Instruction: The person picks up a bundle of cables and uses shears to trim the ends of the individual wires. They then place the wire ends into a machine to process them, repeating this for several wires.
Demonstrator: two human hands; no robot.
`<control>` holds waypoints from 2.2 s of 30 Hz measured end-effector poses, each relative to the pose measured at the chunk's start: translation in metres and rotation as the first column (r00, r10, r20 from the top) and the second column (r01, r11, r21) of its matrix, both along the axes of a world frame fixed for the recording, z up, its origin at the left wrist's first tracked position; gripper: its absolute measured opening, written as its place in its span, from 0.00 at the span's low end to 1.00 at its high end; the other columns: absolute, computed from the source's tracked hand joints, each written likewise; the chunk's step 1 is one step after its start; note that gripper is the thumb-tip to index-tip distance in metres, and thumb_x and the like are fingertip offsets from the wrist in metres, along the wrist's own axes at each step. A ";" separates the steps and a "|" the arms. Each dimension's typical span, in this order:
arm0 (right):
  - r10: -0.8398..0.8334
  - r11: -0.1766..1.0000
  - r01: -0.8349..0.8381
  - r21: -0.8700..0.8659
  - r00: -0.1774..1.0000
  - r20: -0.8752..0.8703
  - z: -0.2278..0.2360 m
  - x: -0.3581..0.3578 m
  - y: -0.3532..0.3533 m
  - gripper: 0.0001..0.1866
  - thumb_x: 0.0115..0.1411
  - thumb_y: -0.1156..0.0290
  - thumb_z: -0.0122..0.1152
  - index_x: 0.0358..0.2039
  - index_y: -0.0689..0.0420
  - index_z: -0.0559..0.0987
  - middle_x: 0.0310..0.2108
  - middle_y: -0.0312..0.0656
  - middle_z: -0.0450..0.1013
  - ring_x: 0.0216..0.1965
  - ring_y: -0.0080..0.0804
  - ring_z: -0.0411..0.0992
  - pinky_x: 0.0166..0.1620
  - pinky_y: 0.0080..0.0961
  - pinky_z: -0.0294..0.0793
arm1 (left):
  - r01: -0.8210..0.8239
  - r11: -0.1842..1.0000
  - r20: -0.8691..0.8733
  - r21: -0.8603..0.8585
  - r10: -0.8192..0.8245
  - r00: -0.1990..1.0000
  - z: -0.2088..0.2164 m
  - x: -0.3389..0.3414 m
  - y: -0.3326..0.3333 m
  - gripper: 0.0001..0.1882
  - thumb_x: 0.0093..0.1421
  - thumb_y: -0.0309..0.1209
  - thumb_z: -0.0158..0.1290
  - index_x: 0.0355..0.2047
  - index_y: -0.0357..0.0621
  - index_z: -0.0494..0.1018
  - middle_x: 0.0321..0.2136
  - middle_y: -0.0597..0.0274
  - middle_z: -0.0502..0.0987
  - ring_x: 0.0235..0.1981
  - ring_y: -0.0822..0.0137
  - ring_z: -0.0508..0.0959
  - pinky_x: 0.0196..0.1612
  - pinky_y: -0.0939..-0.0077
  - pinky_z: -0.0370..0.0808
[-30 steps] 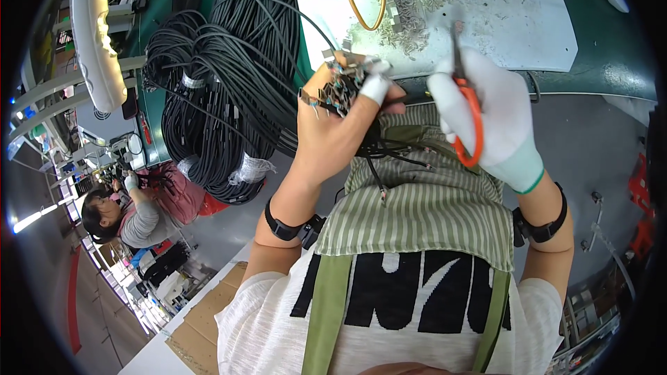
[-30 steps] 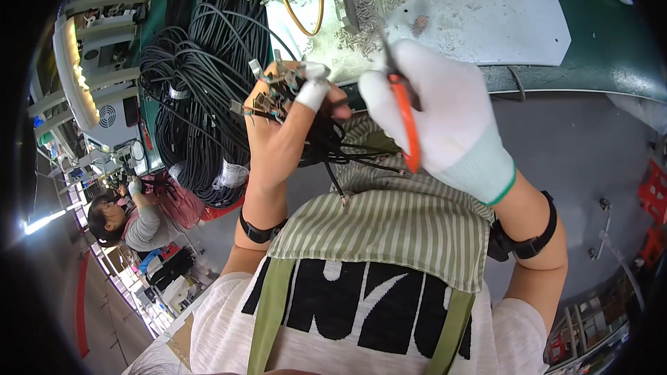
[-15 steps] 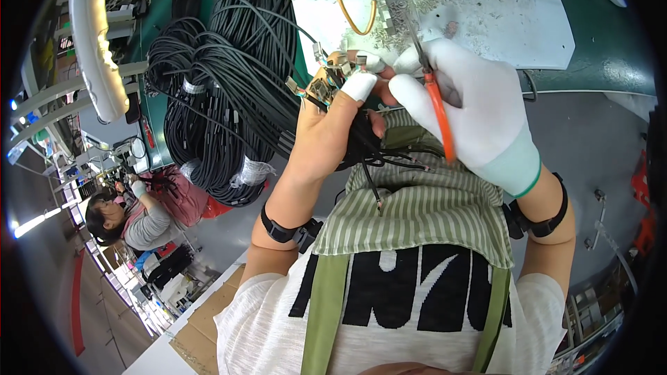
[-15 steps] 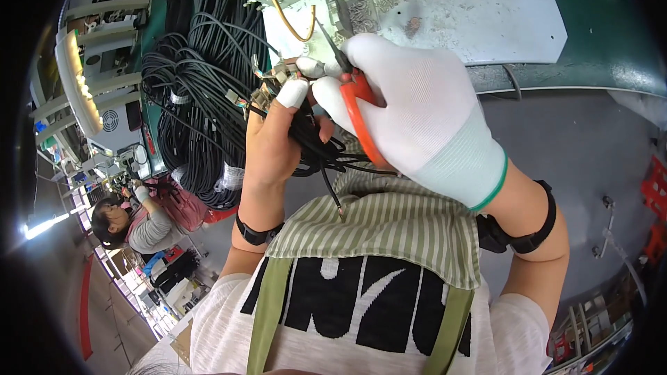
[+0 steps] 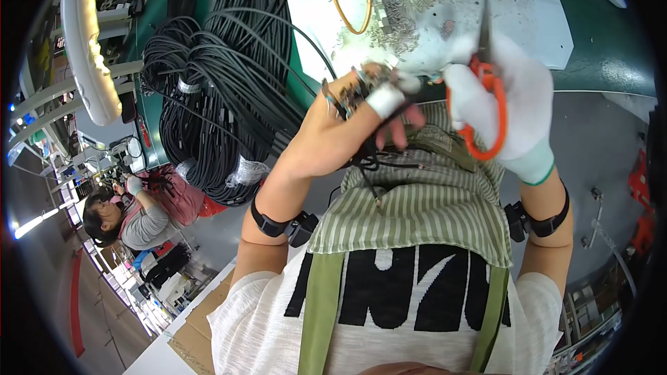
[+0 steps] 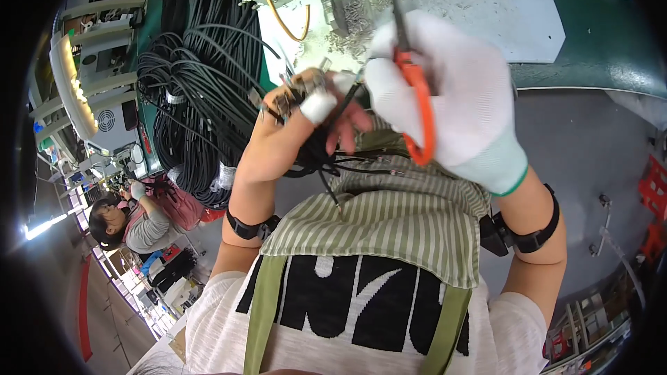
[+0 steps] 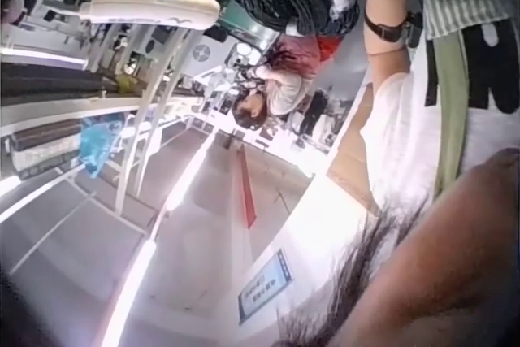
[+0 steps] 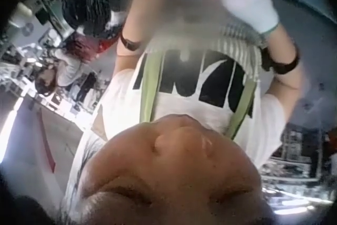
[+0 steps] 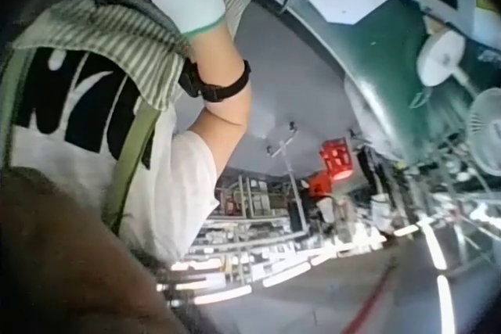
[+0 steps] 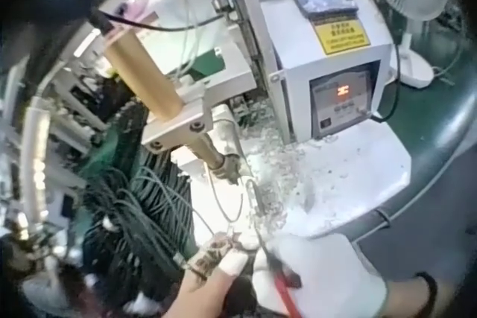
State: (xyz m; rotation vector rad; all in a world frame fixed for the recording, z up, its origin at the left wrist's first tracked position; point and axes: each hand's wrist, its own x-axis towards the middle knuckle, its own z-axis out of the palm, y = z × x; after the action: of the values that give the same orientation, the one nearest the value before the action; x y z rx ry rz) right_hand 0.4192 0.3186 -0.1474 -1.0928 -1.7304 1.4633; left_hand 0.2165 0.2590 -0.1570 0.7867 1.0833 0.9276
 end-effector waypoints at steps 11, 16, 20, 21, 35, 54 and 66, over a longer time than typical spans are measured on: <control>-0.042 0.715 -0.010 -0.699 0.997 -0.057 0.003 0.050 0.018 0.15 0.58 0.61 0.61 0.26 0.61 0.75 0.16 0.37 0.71 0.16 0.20 0.69 0.21 0.18 0.70 | 0.426 0.730 -0.726 0.534 0.139 0.673 0.004 0.043 0.013 0.08 0.53 0.18 0.56 0.34 0.32 0.72 0.30 0.60 0.77 0.29 0.71 0.77 0.33 0.81 0.72; -0.054 0.715 -0.075 -0.695 0.985 -0.162 -0.007 0.050 0.017 0.13 0.60 0.64 0.57 0.28 0.63 0.75 0.15 0.37 0.71 0.14 0.21 0.68 0.20 0.18 0.68 | 0.465 0.637 -0.747 0.615 0.282 0.602 -0.004 0.048 0.012 0.14 0.49 0.19 0.59 0.38 0.36 0.73 0.28 0.58 0.75 0.29 0.76 0.75 0.29 0.79 0.72; 0.081 0.892 -0.127 -0.434 0.989 -0.124 -0.014 0.037 0.011 0.12 0.59 0.65 0.58 0.31 0.63 0.75 0.15 0.38 0.71 0.14 0.24 0.67 0.20 0.20 0.67 | 0.224 0.859 -0.642 0.460 0.147 0.753 -0.004 0.048 0.011 0.12 0.51 0.19 0.58 0.38 0.36 0.73 0.27 0.62 0.75 0.29 0.77 0.75 0.28 0.82 0.71; 0.139 0.942 -0.149 -0.299 0.989 -0.056 -0.015 0.032 0.008 0.11 0.59 0.65 0.60 0.31 0.62 0.75 0.16 0.38 0.71 0.14 0.25 0.67 0.20 0.21 0.67 | 0.096 0.922 -0.531 0.374 0.128 0.838 -0.003 0.046 0.011 0.11 0.52 0.19 0.57 0.38 0.35 0.73 0.26 0.63 0.75 0.27 0.77 0.74 0.27 0.83 0.70; -0.213 0.710 -0.244 0.661 0.819 0.532 -0.015 -0.019 -0.017 0.16 0.45 0.72 0.65 0.38 0.51 0.79 0.22 0.36 0.68 0.23 0.34 0.68 0.28 0.26 0.68 | -0.249 0.967 -0.019 0.047 0.251 0.968 -0.001 0.008 0.002 0.07 0.55 0.19 0.54 0.35 0.34 0.73 0.19 0.70 0.73 0.17 0.82 0.68 0.20 0.87 0.64; 0.162 0.984 -0.172 0.052 0.975 0.153 -0.007 0.003 -0.016 0.09 0.55 0.66 0.61 0.25 0.58 0.74 0.17 0.45 0.69 0.18 0.43 0.71 0.22 0.31 0.67 | -0.111 0.955 -0.340 0.277 0.205 0.918 0.006 0.032 0.007 0.13 0.47 0.19 0.55 0.35 0.36 0.69 0.26 0.68 0.74 0.24 0.82 0.70 0.28 0.87 0.68; -0.116 0.788 -0.209 0.579 0.873 0.474 -0.023 -0.001 -0.015 0.07 0.56 0.69 0.60 0.30 0.60 0.77 0.14 0.40 0.64 0.14 0.25 0.64 0.21 0.23 0.63 | -0.138 0.924 -0.499 0.355 0.313 0.808 -0.016 0.027 0.001 0.09 0.50 0.21 0.58 0.30 0.37 0.68 0.19 0.71 0.72 0.21 0.84 0.67 0.24 0.87 0.63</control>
State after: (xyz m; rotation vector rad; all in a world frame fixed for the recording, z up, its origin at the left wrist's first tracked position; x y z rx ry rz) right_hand 0.4183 0.3032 -0.1702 -1.0940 -2.3688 0.5382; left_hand 0.2434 0.2598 -0.1729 1.2502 1.5888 1.1236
